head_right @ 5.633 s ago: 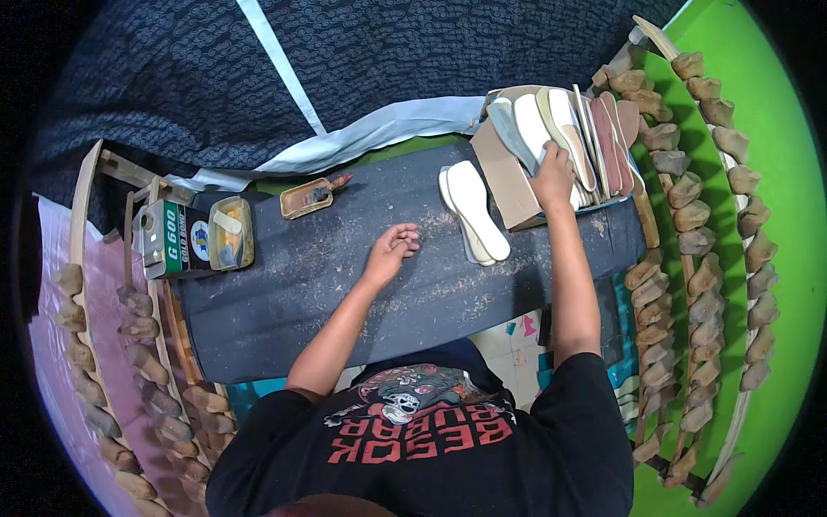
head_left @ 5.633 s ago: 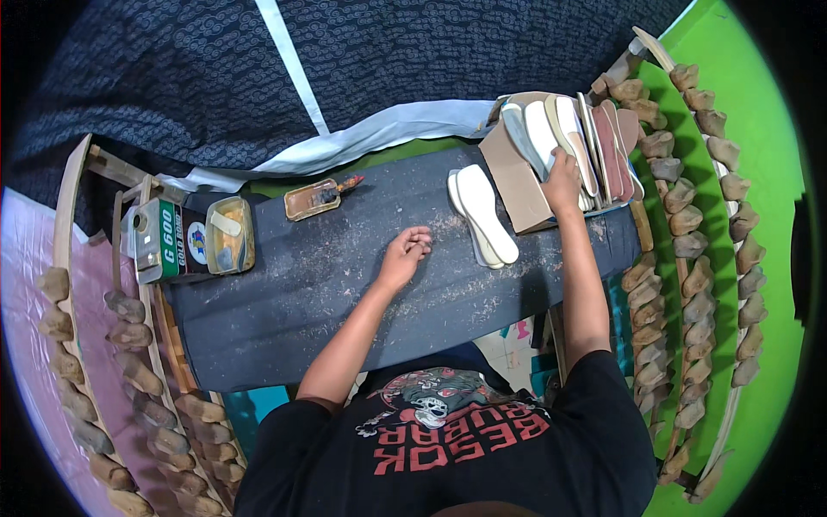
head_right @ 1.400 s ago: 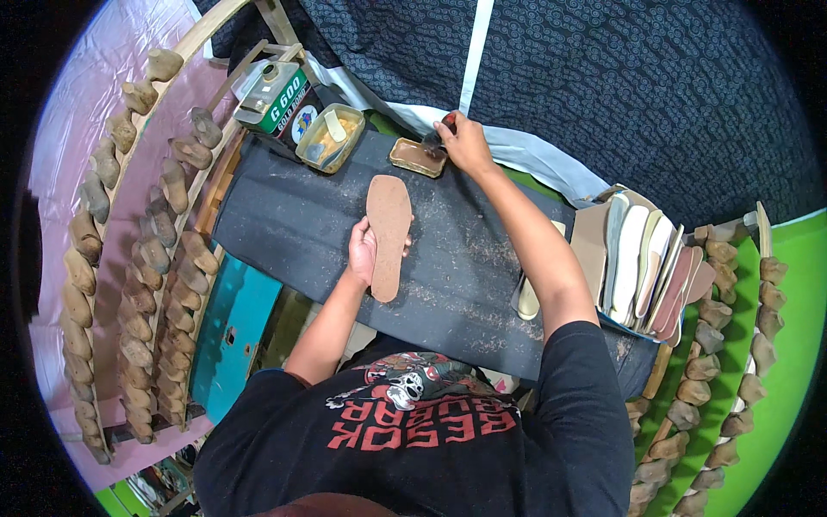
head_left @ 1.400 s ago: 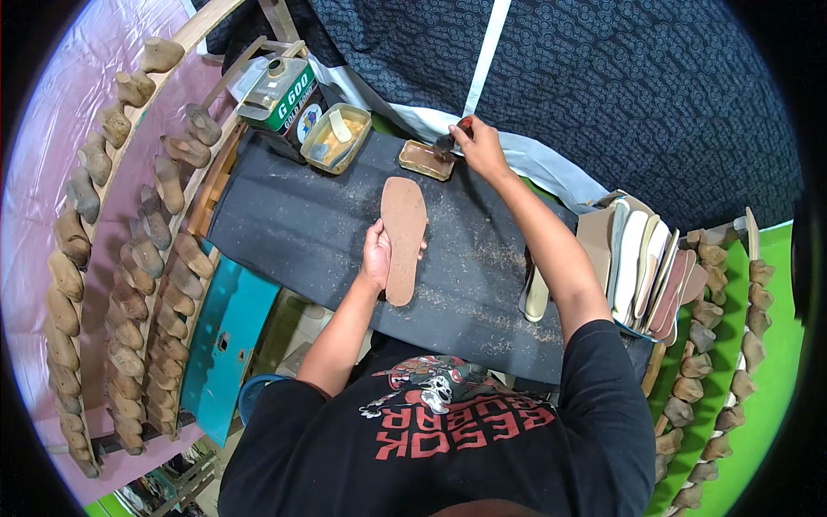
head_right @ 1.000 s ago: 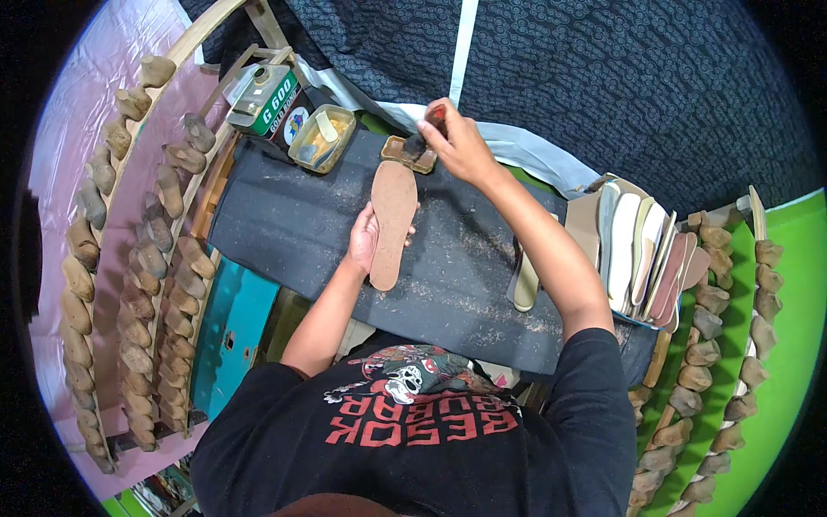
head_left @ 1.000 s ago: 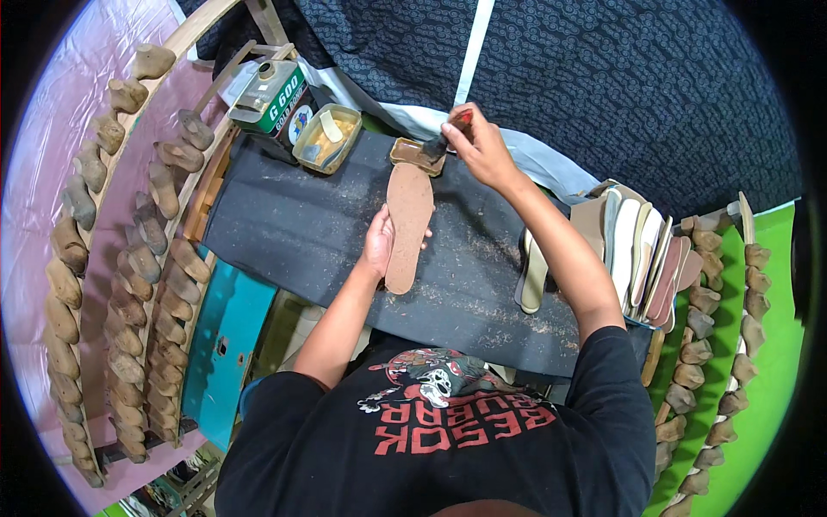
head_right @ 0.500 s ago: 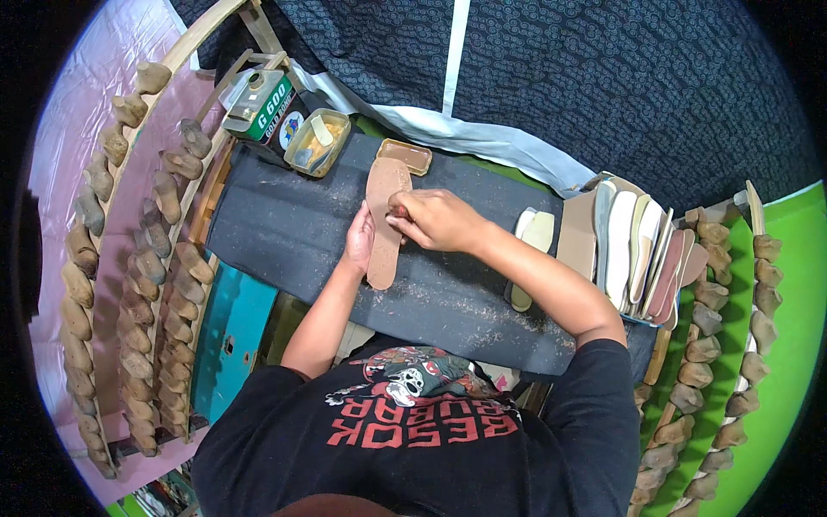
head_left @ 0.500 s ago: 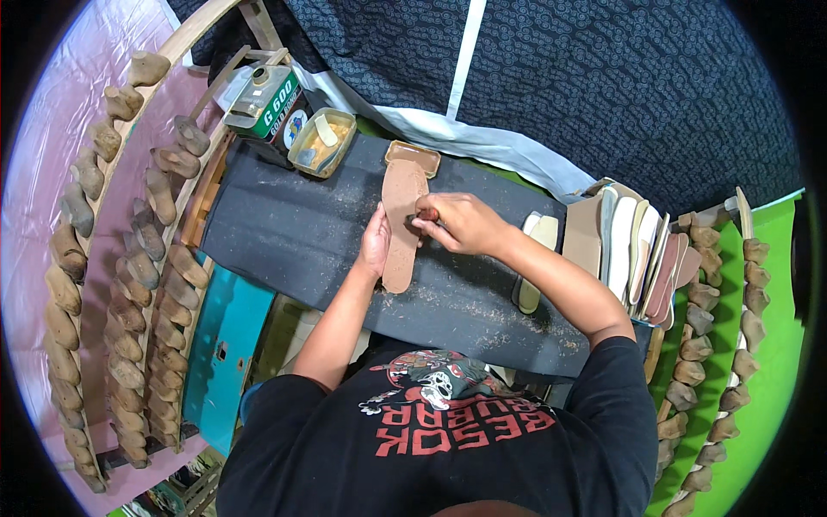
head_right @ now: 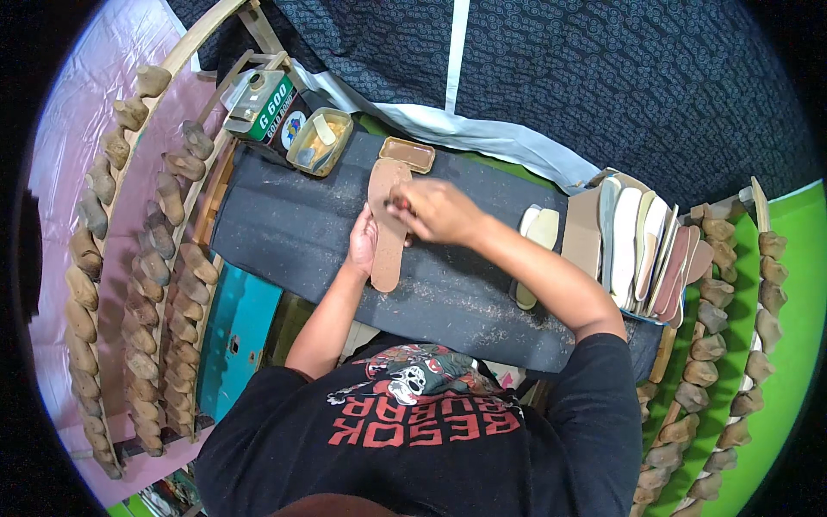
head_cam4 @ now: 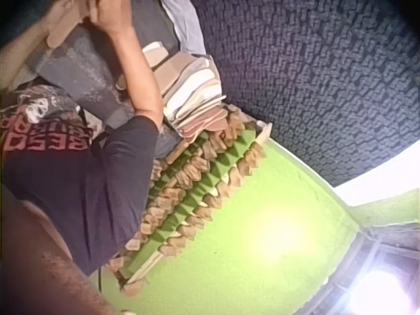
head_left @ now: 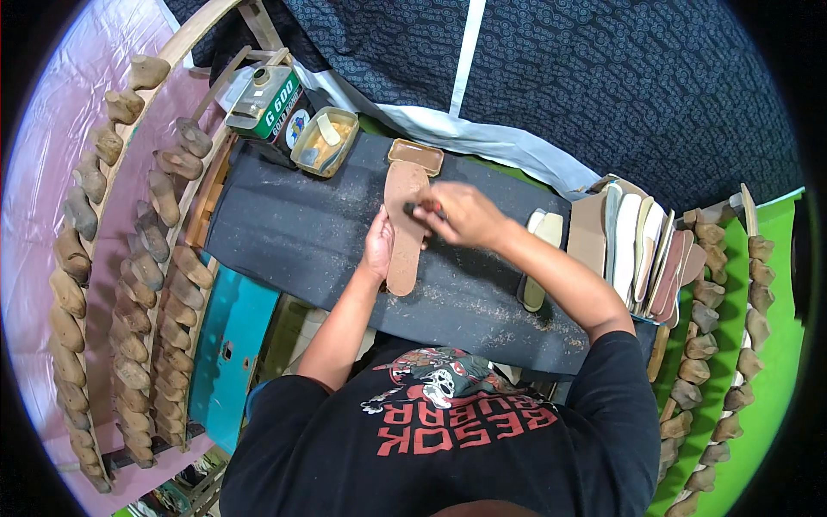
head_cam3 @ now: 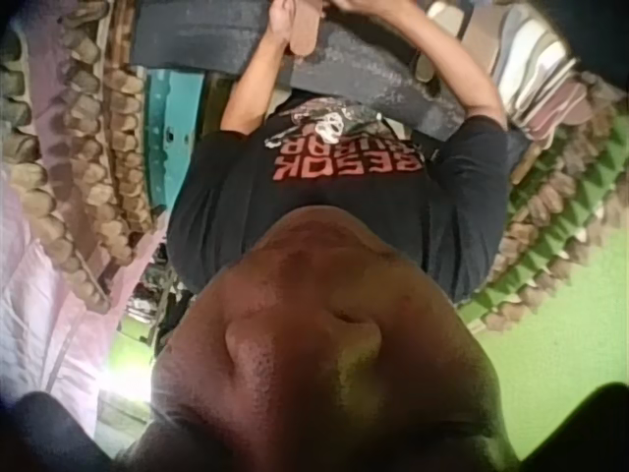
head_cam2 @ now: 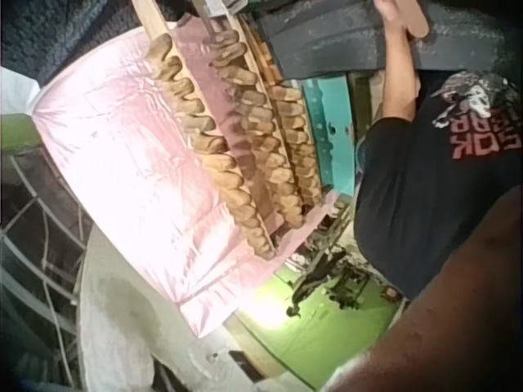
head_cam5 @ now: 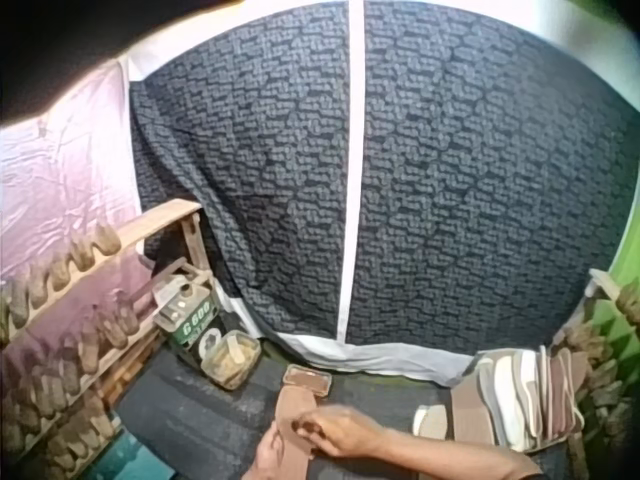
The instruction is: The person applies adhesive to shoe insoles using a brush, handles shoe parts in a basket, and brushes adhesive onto additional insoles.
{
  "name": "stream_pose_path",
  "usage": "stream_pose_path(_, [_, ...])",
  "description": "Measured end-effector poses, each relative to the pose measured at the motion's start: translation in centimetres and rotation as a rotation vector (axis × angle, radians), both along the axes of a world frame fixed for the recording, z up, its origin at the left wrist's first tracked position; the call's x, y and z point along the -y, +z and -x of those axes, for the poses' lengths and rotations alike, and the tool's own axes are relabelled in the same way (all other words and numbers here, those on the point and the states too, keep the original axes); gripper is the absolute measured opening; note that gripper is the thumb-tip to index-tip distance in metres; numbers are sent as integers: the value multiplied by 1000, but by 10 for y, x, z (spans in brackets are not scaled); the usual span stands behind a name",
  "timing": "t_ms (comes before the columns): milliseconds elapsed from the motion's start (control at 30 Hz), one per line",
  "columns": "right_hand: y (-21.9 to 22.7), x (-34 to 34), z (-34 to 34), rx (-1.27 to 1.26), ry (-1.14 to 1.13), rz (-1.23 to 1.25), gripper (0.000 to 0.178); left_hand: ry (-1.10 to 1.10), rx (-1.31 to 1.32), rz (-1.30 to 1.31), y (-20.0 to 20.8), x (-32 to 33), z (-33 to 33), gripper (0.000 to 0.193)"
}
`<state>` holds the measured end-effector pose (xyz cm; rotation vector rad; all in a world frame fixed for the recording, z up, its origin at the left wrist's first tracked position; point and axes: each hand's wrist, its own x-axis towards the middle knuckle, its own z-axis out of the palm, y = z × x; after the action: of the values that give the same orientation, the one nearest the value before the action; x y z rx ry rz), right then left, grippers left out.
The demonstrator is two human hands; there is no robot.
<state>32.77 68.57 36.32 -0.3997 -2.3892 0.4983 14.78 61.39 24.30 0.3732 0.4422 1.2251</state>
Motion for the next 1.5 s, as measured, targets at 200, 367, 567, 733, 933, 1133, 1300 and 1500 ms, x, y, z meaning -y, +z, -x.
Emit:
stream_pose_path(200, [1,-2,0,-8,-52,215,18,-26,-23,71,-1,1,0,63])
stream_pose_path(367, [13,-49,7,-55,-207,129,18,-83,-25,-6,-12,0,-9,64])
stream_pose_path(567, [-6,-4,14,-61,22,-113,15,-55,113,47,-19,-2,4,64])
stream_pose_path(733, [-12,21,11,5,134,34,19,29,35,153,-19,-4,10,60])
stream_pose_path(933, [6,-38,4,-110,-195,61,18,-97,26,9,-14,-6,-7,62])
stream_pose_path(1133, [6,-34,-2,-48,-207,-23,18,-130,14,-17,-11,-5,-13,61])
stream_pose_path(1300, [-11,16,2,-80,22,50,21,-82,28,193,-10,-5,-3,61])
stream_pose_path(1500, [-3,-14,-2,-41,-52,134,18,-146,3,24,-16,-3,-10,63])
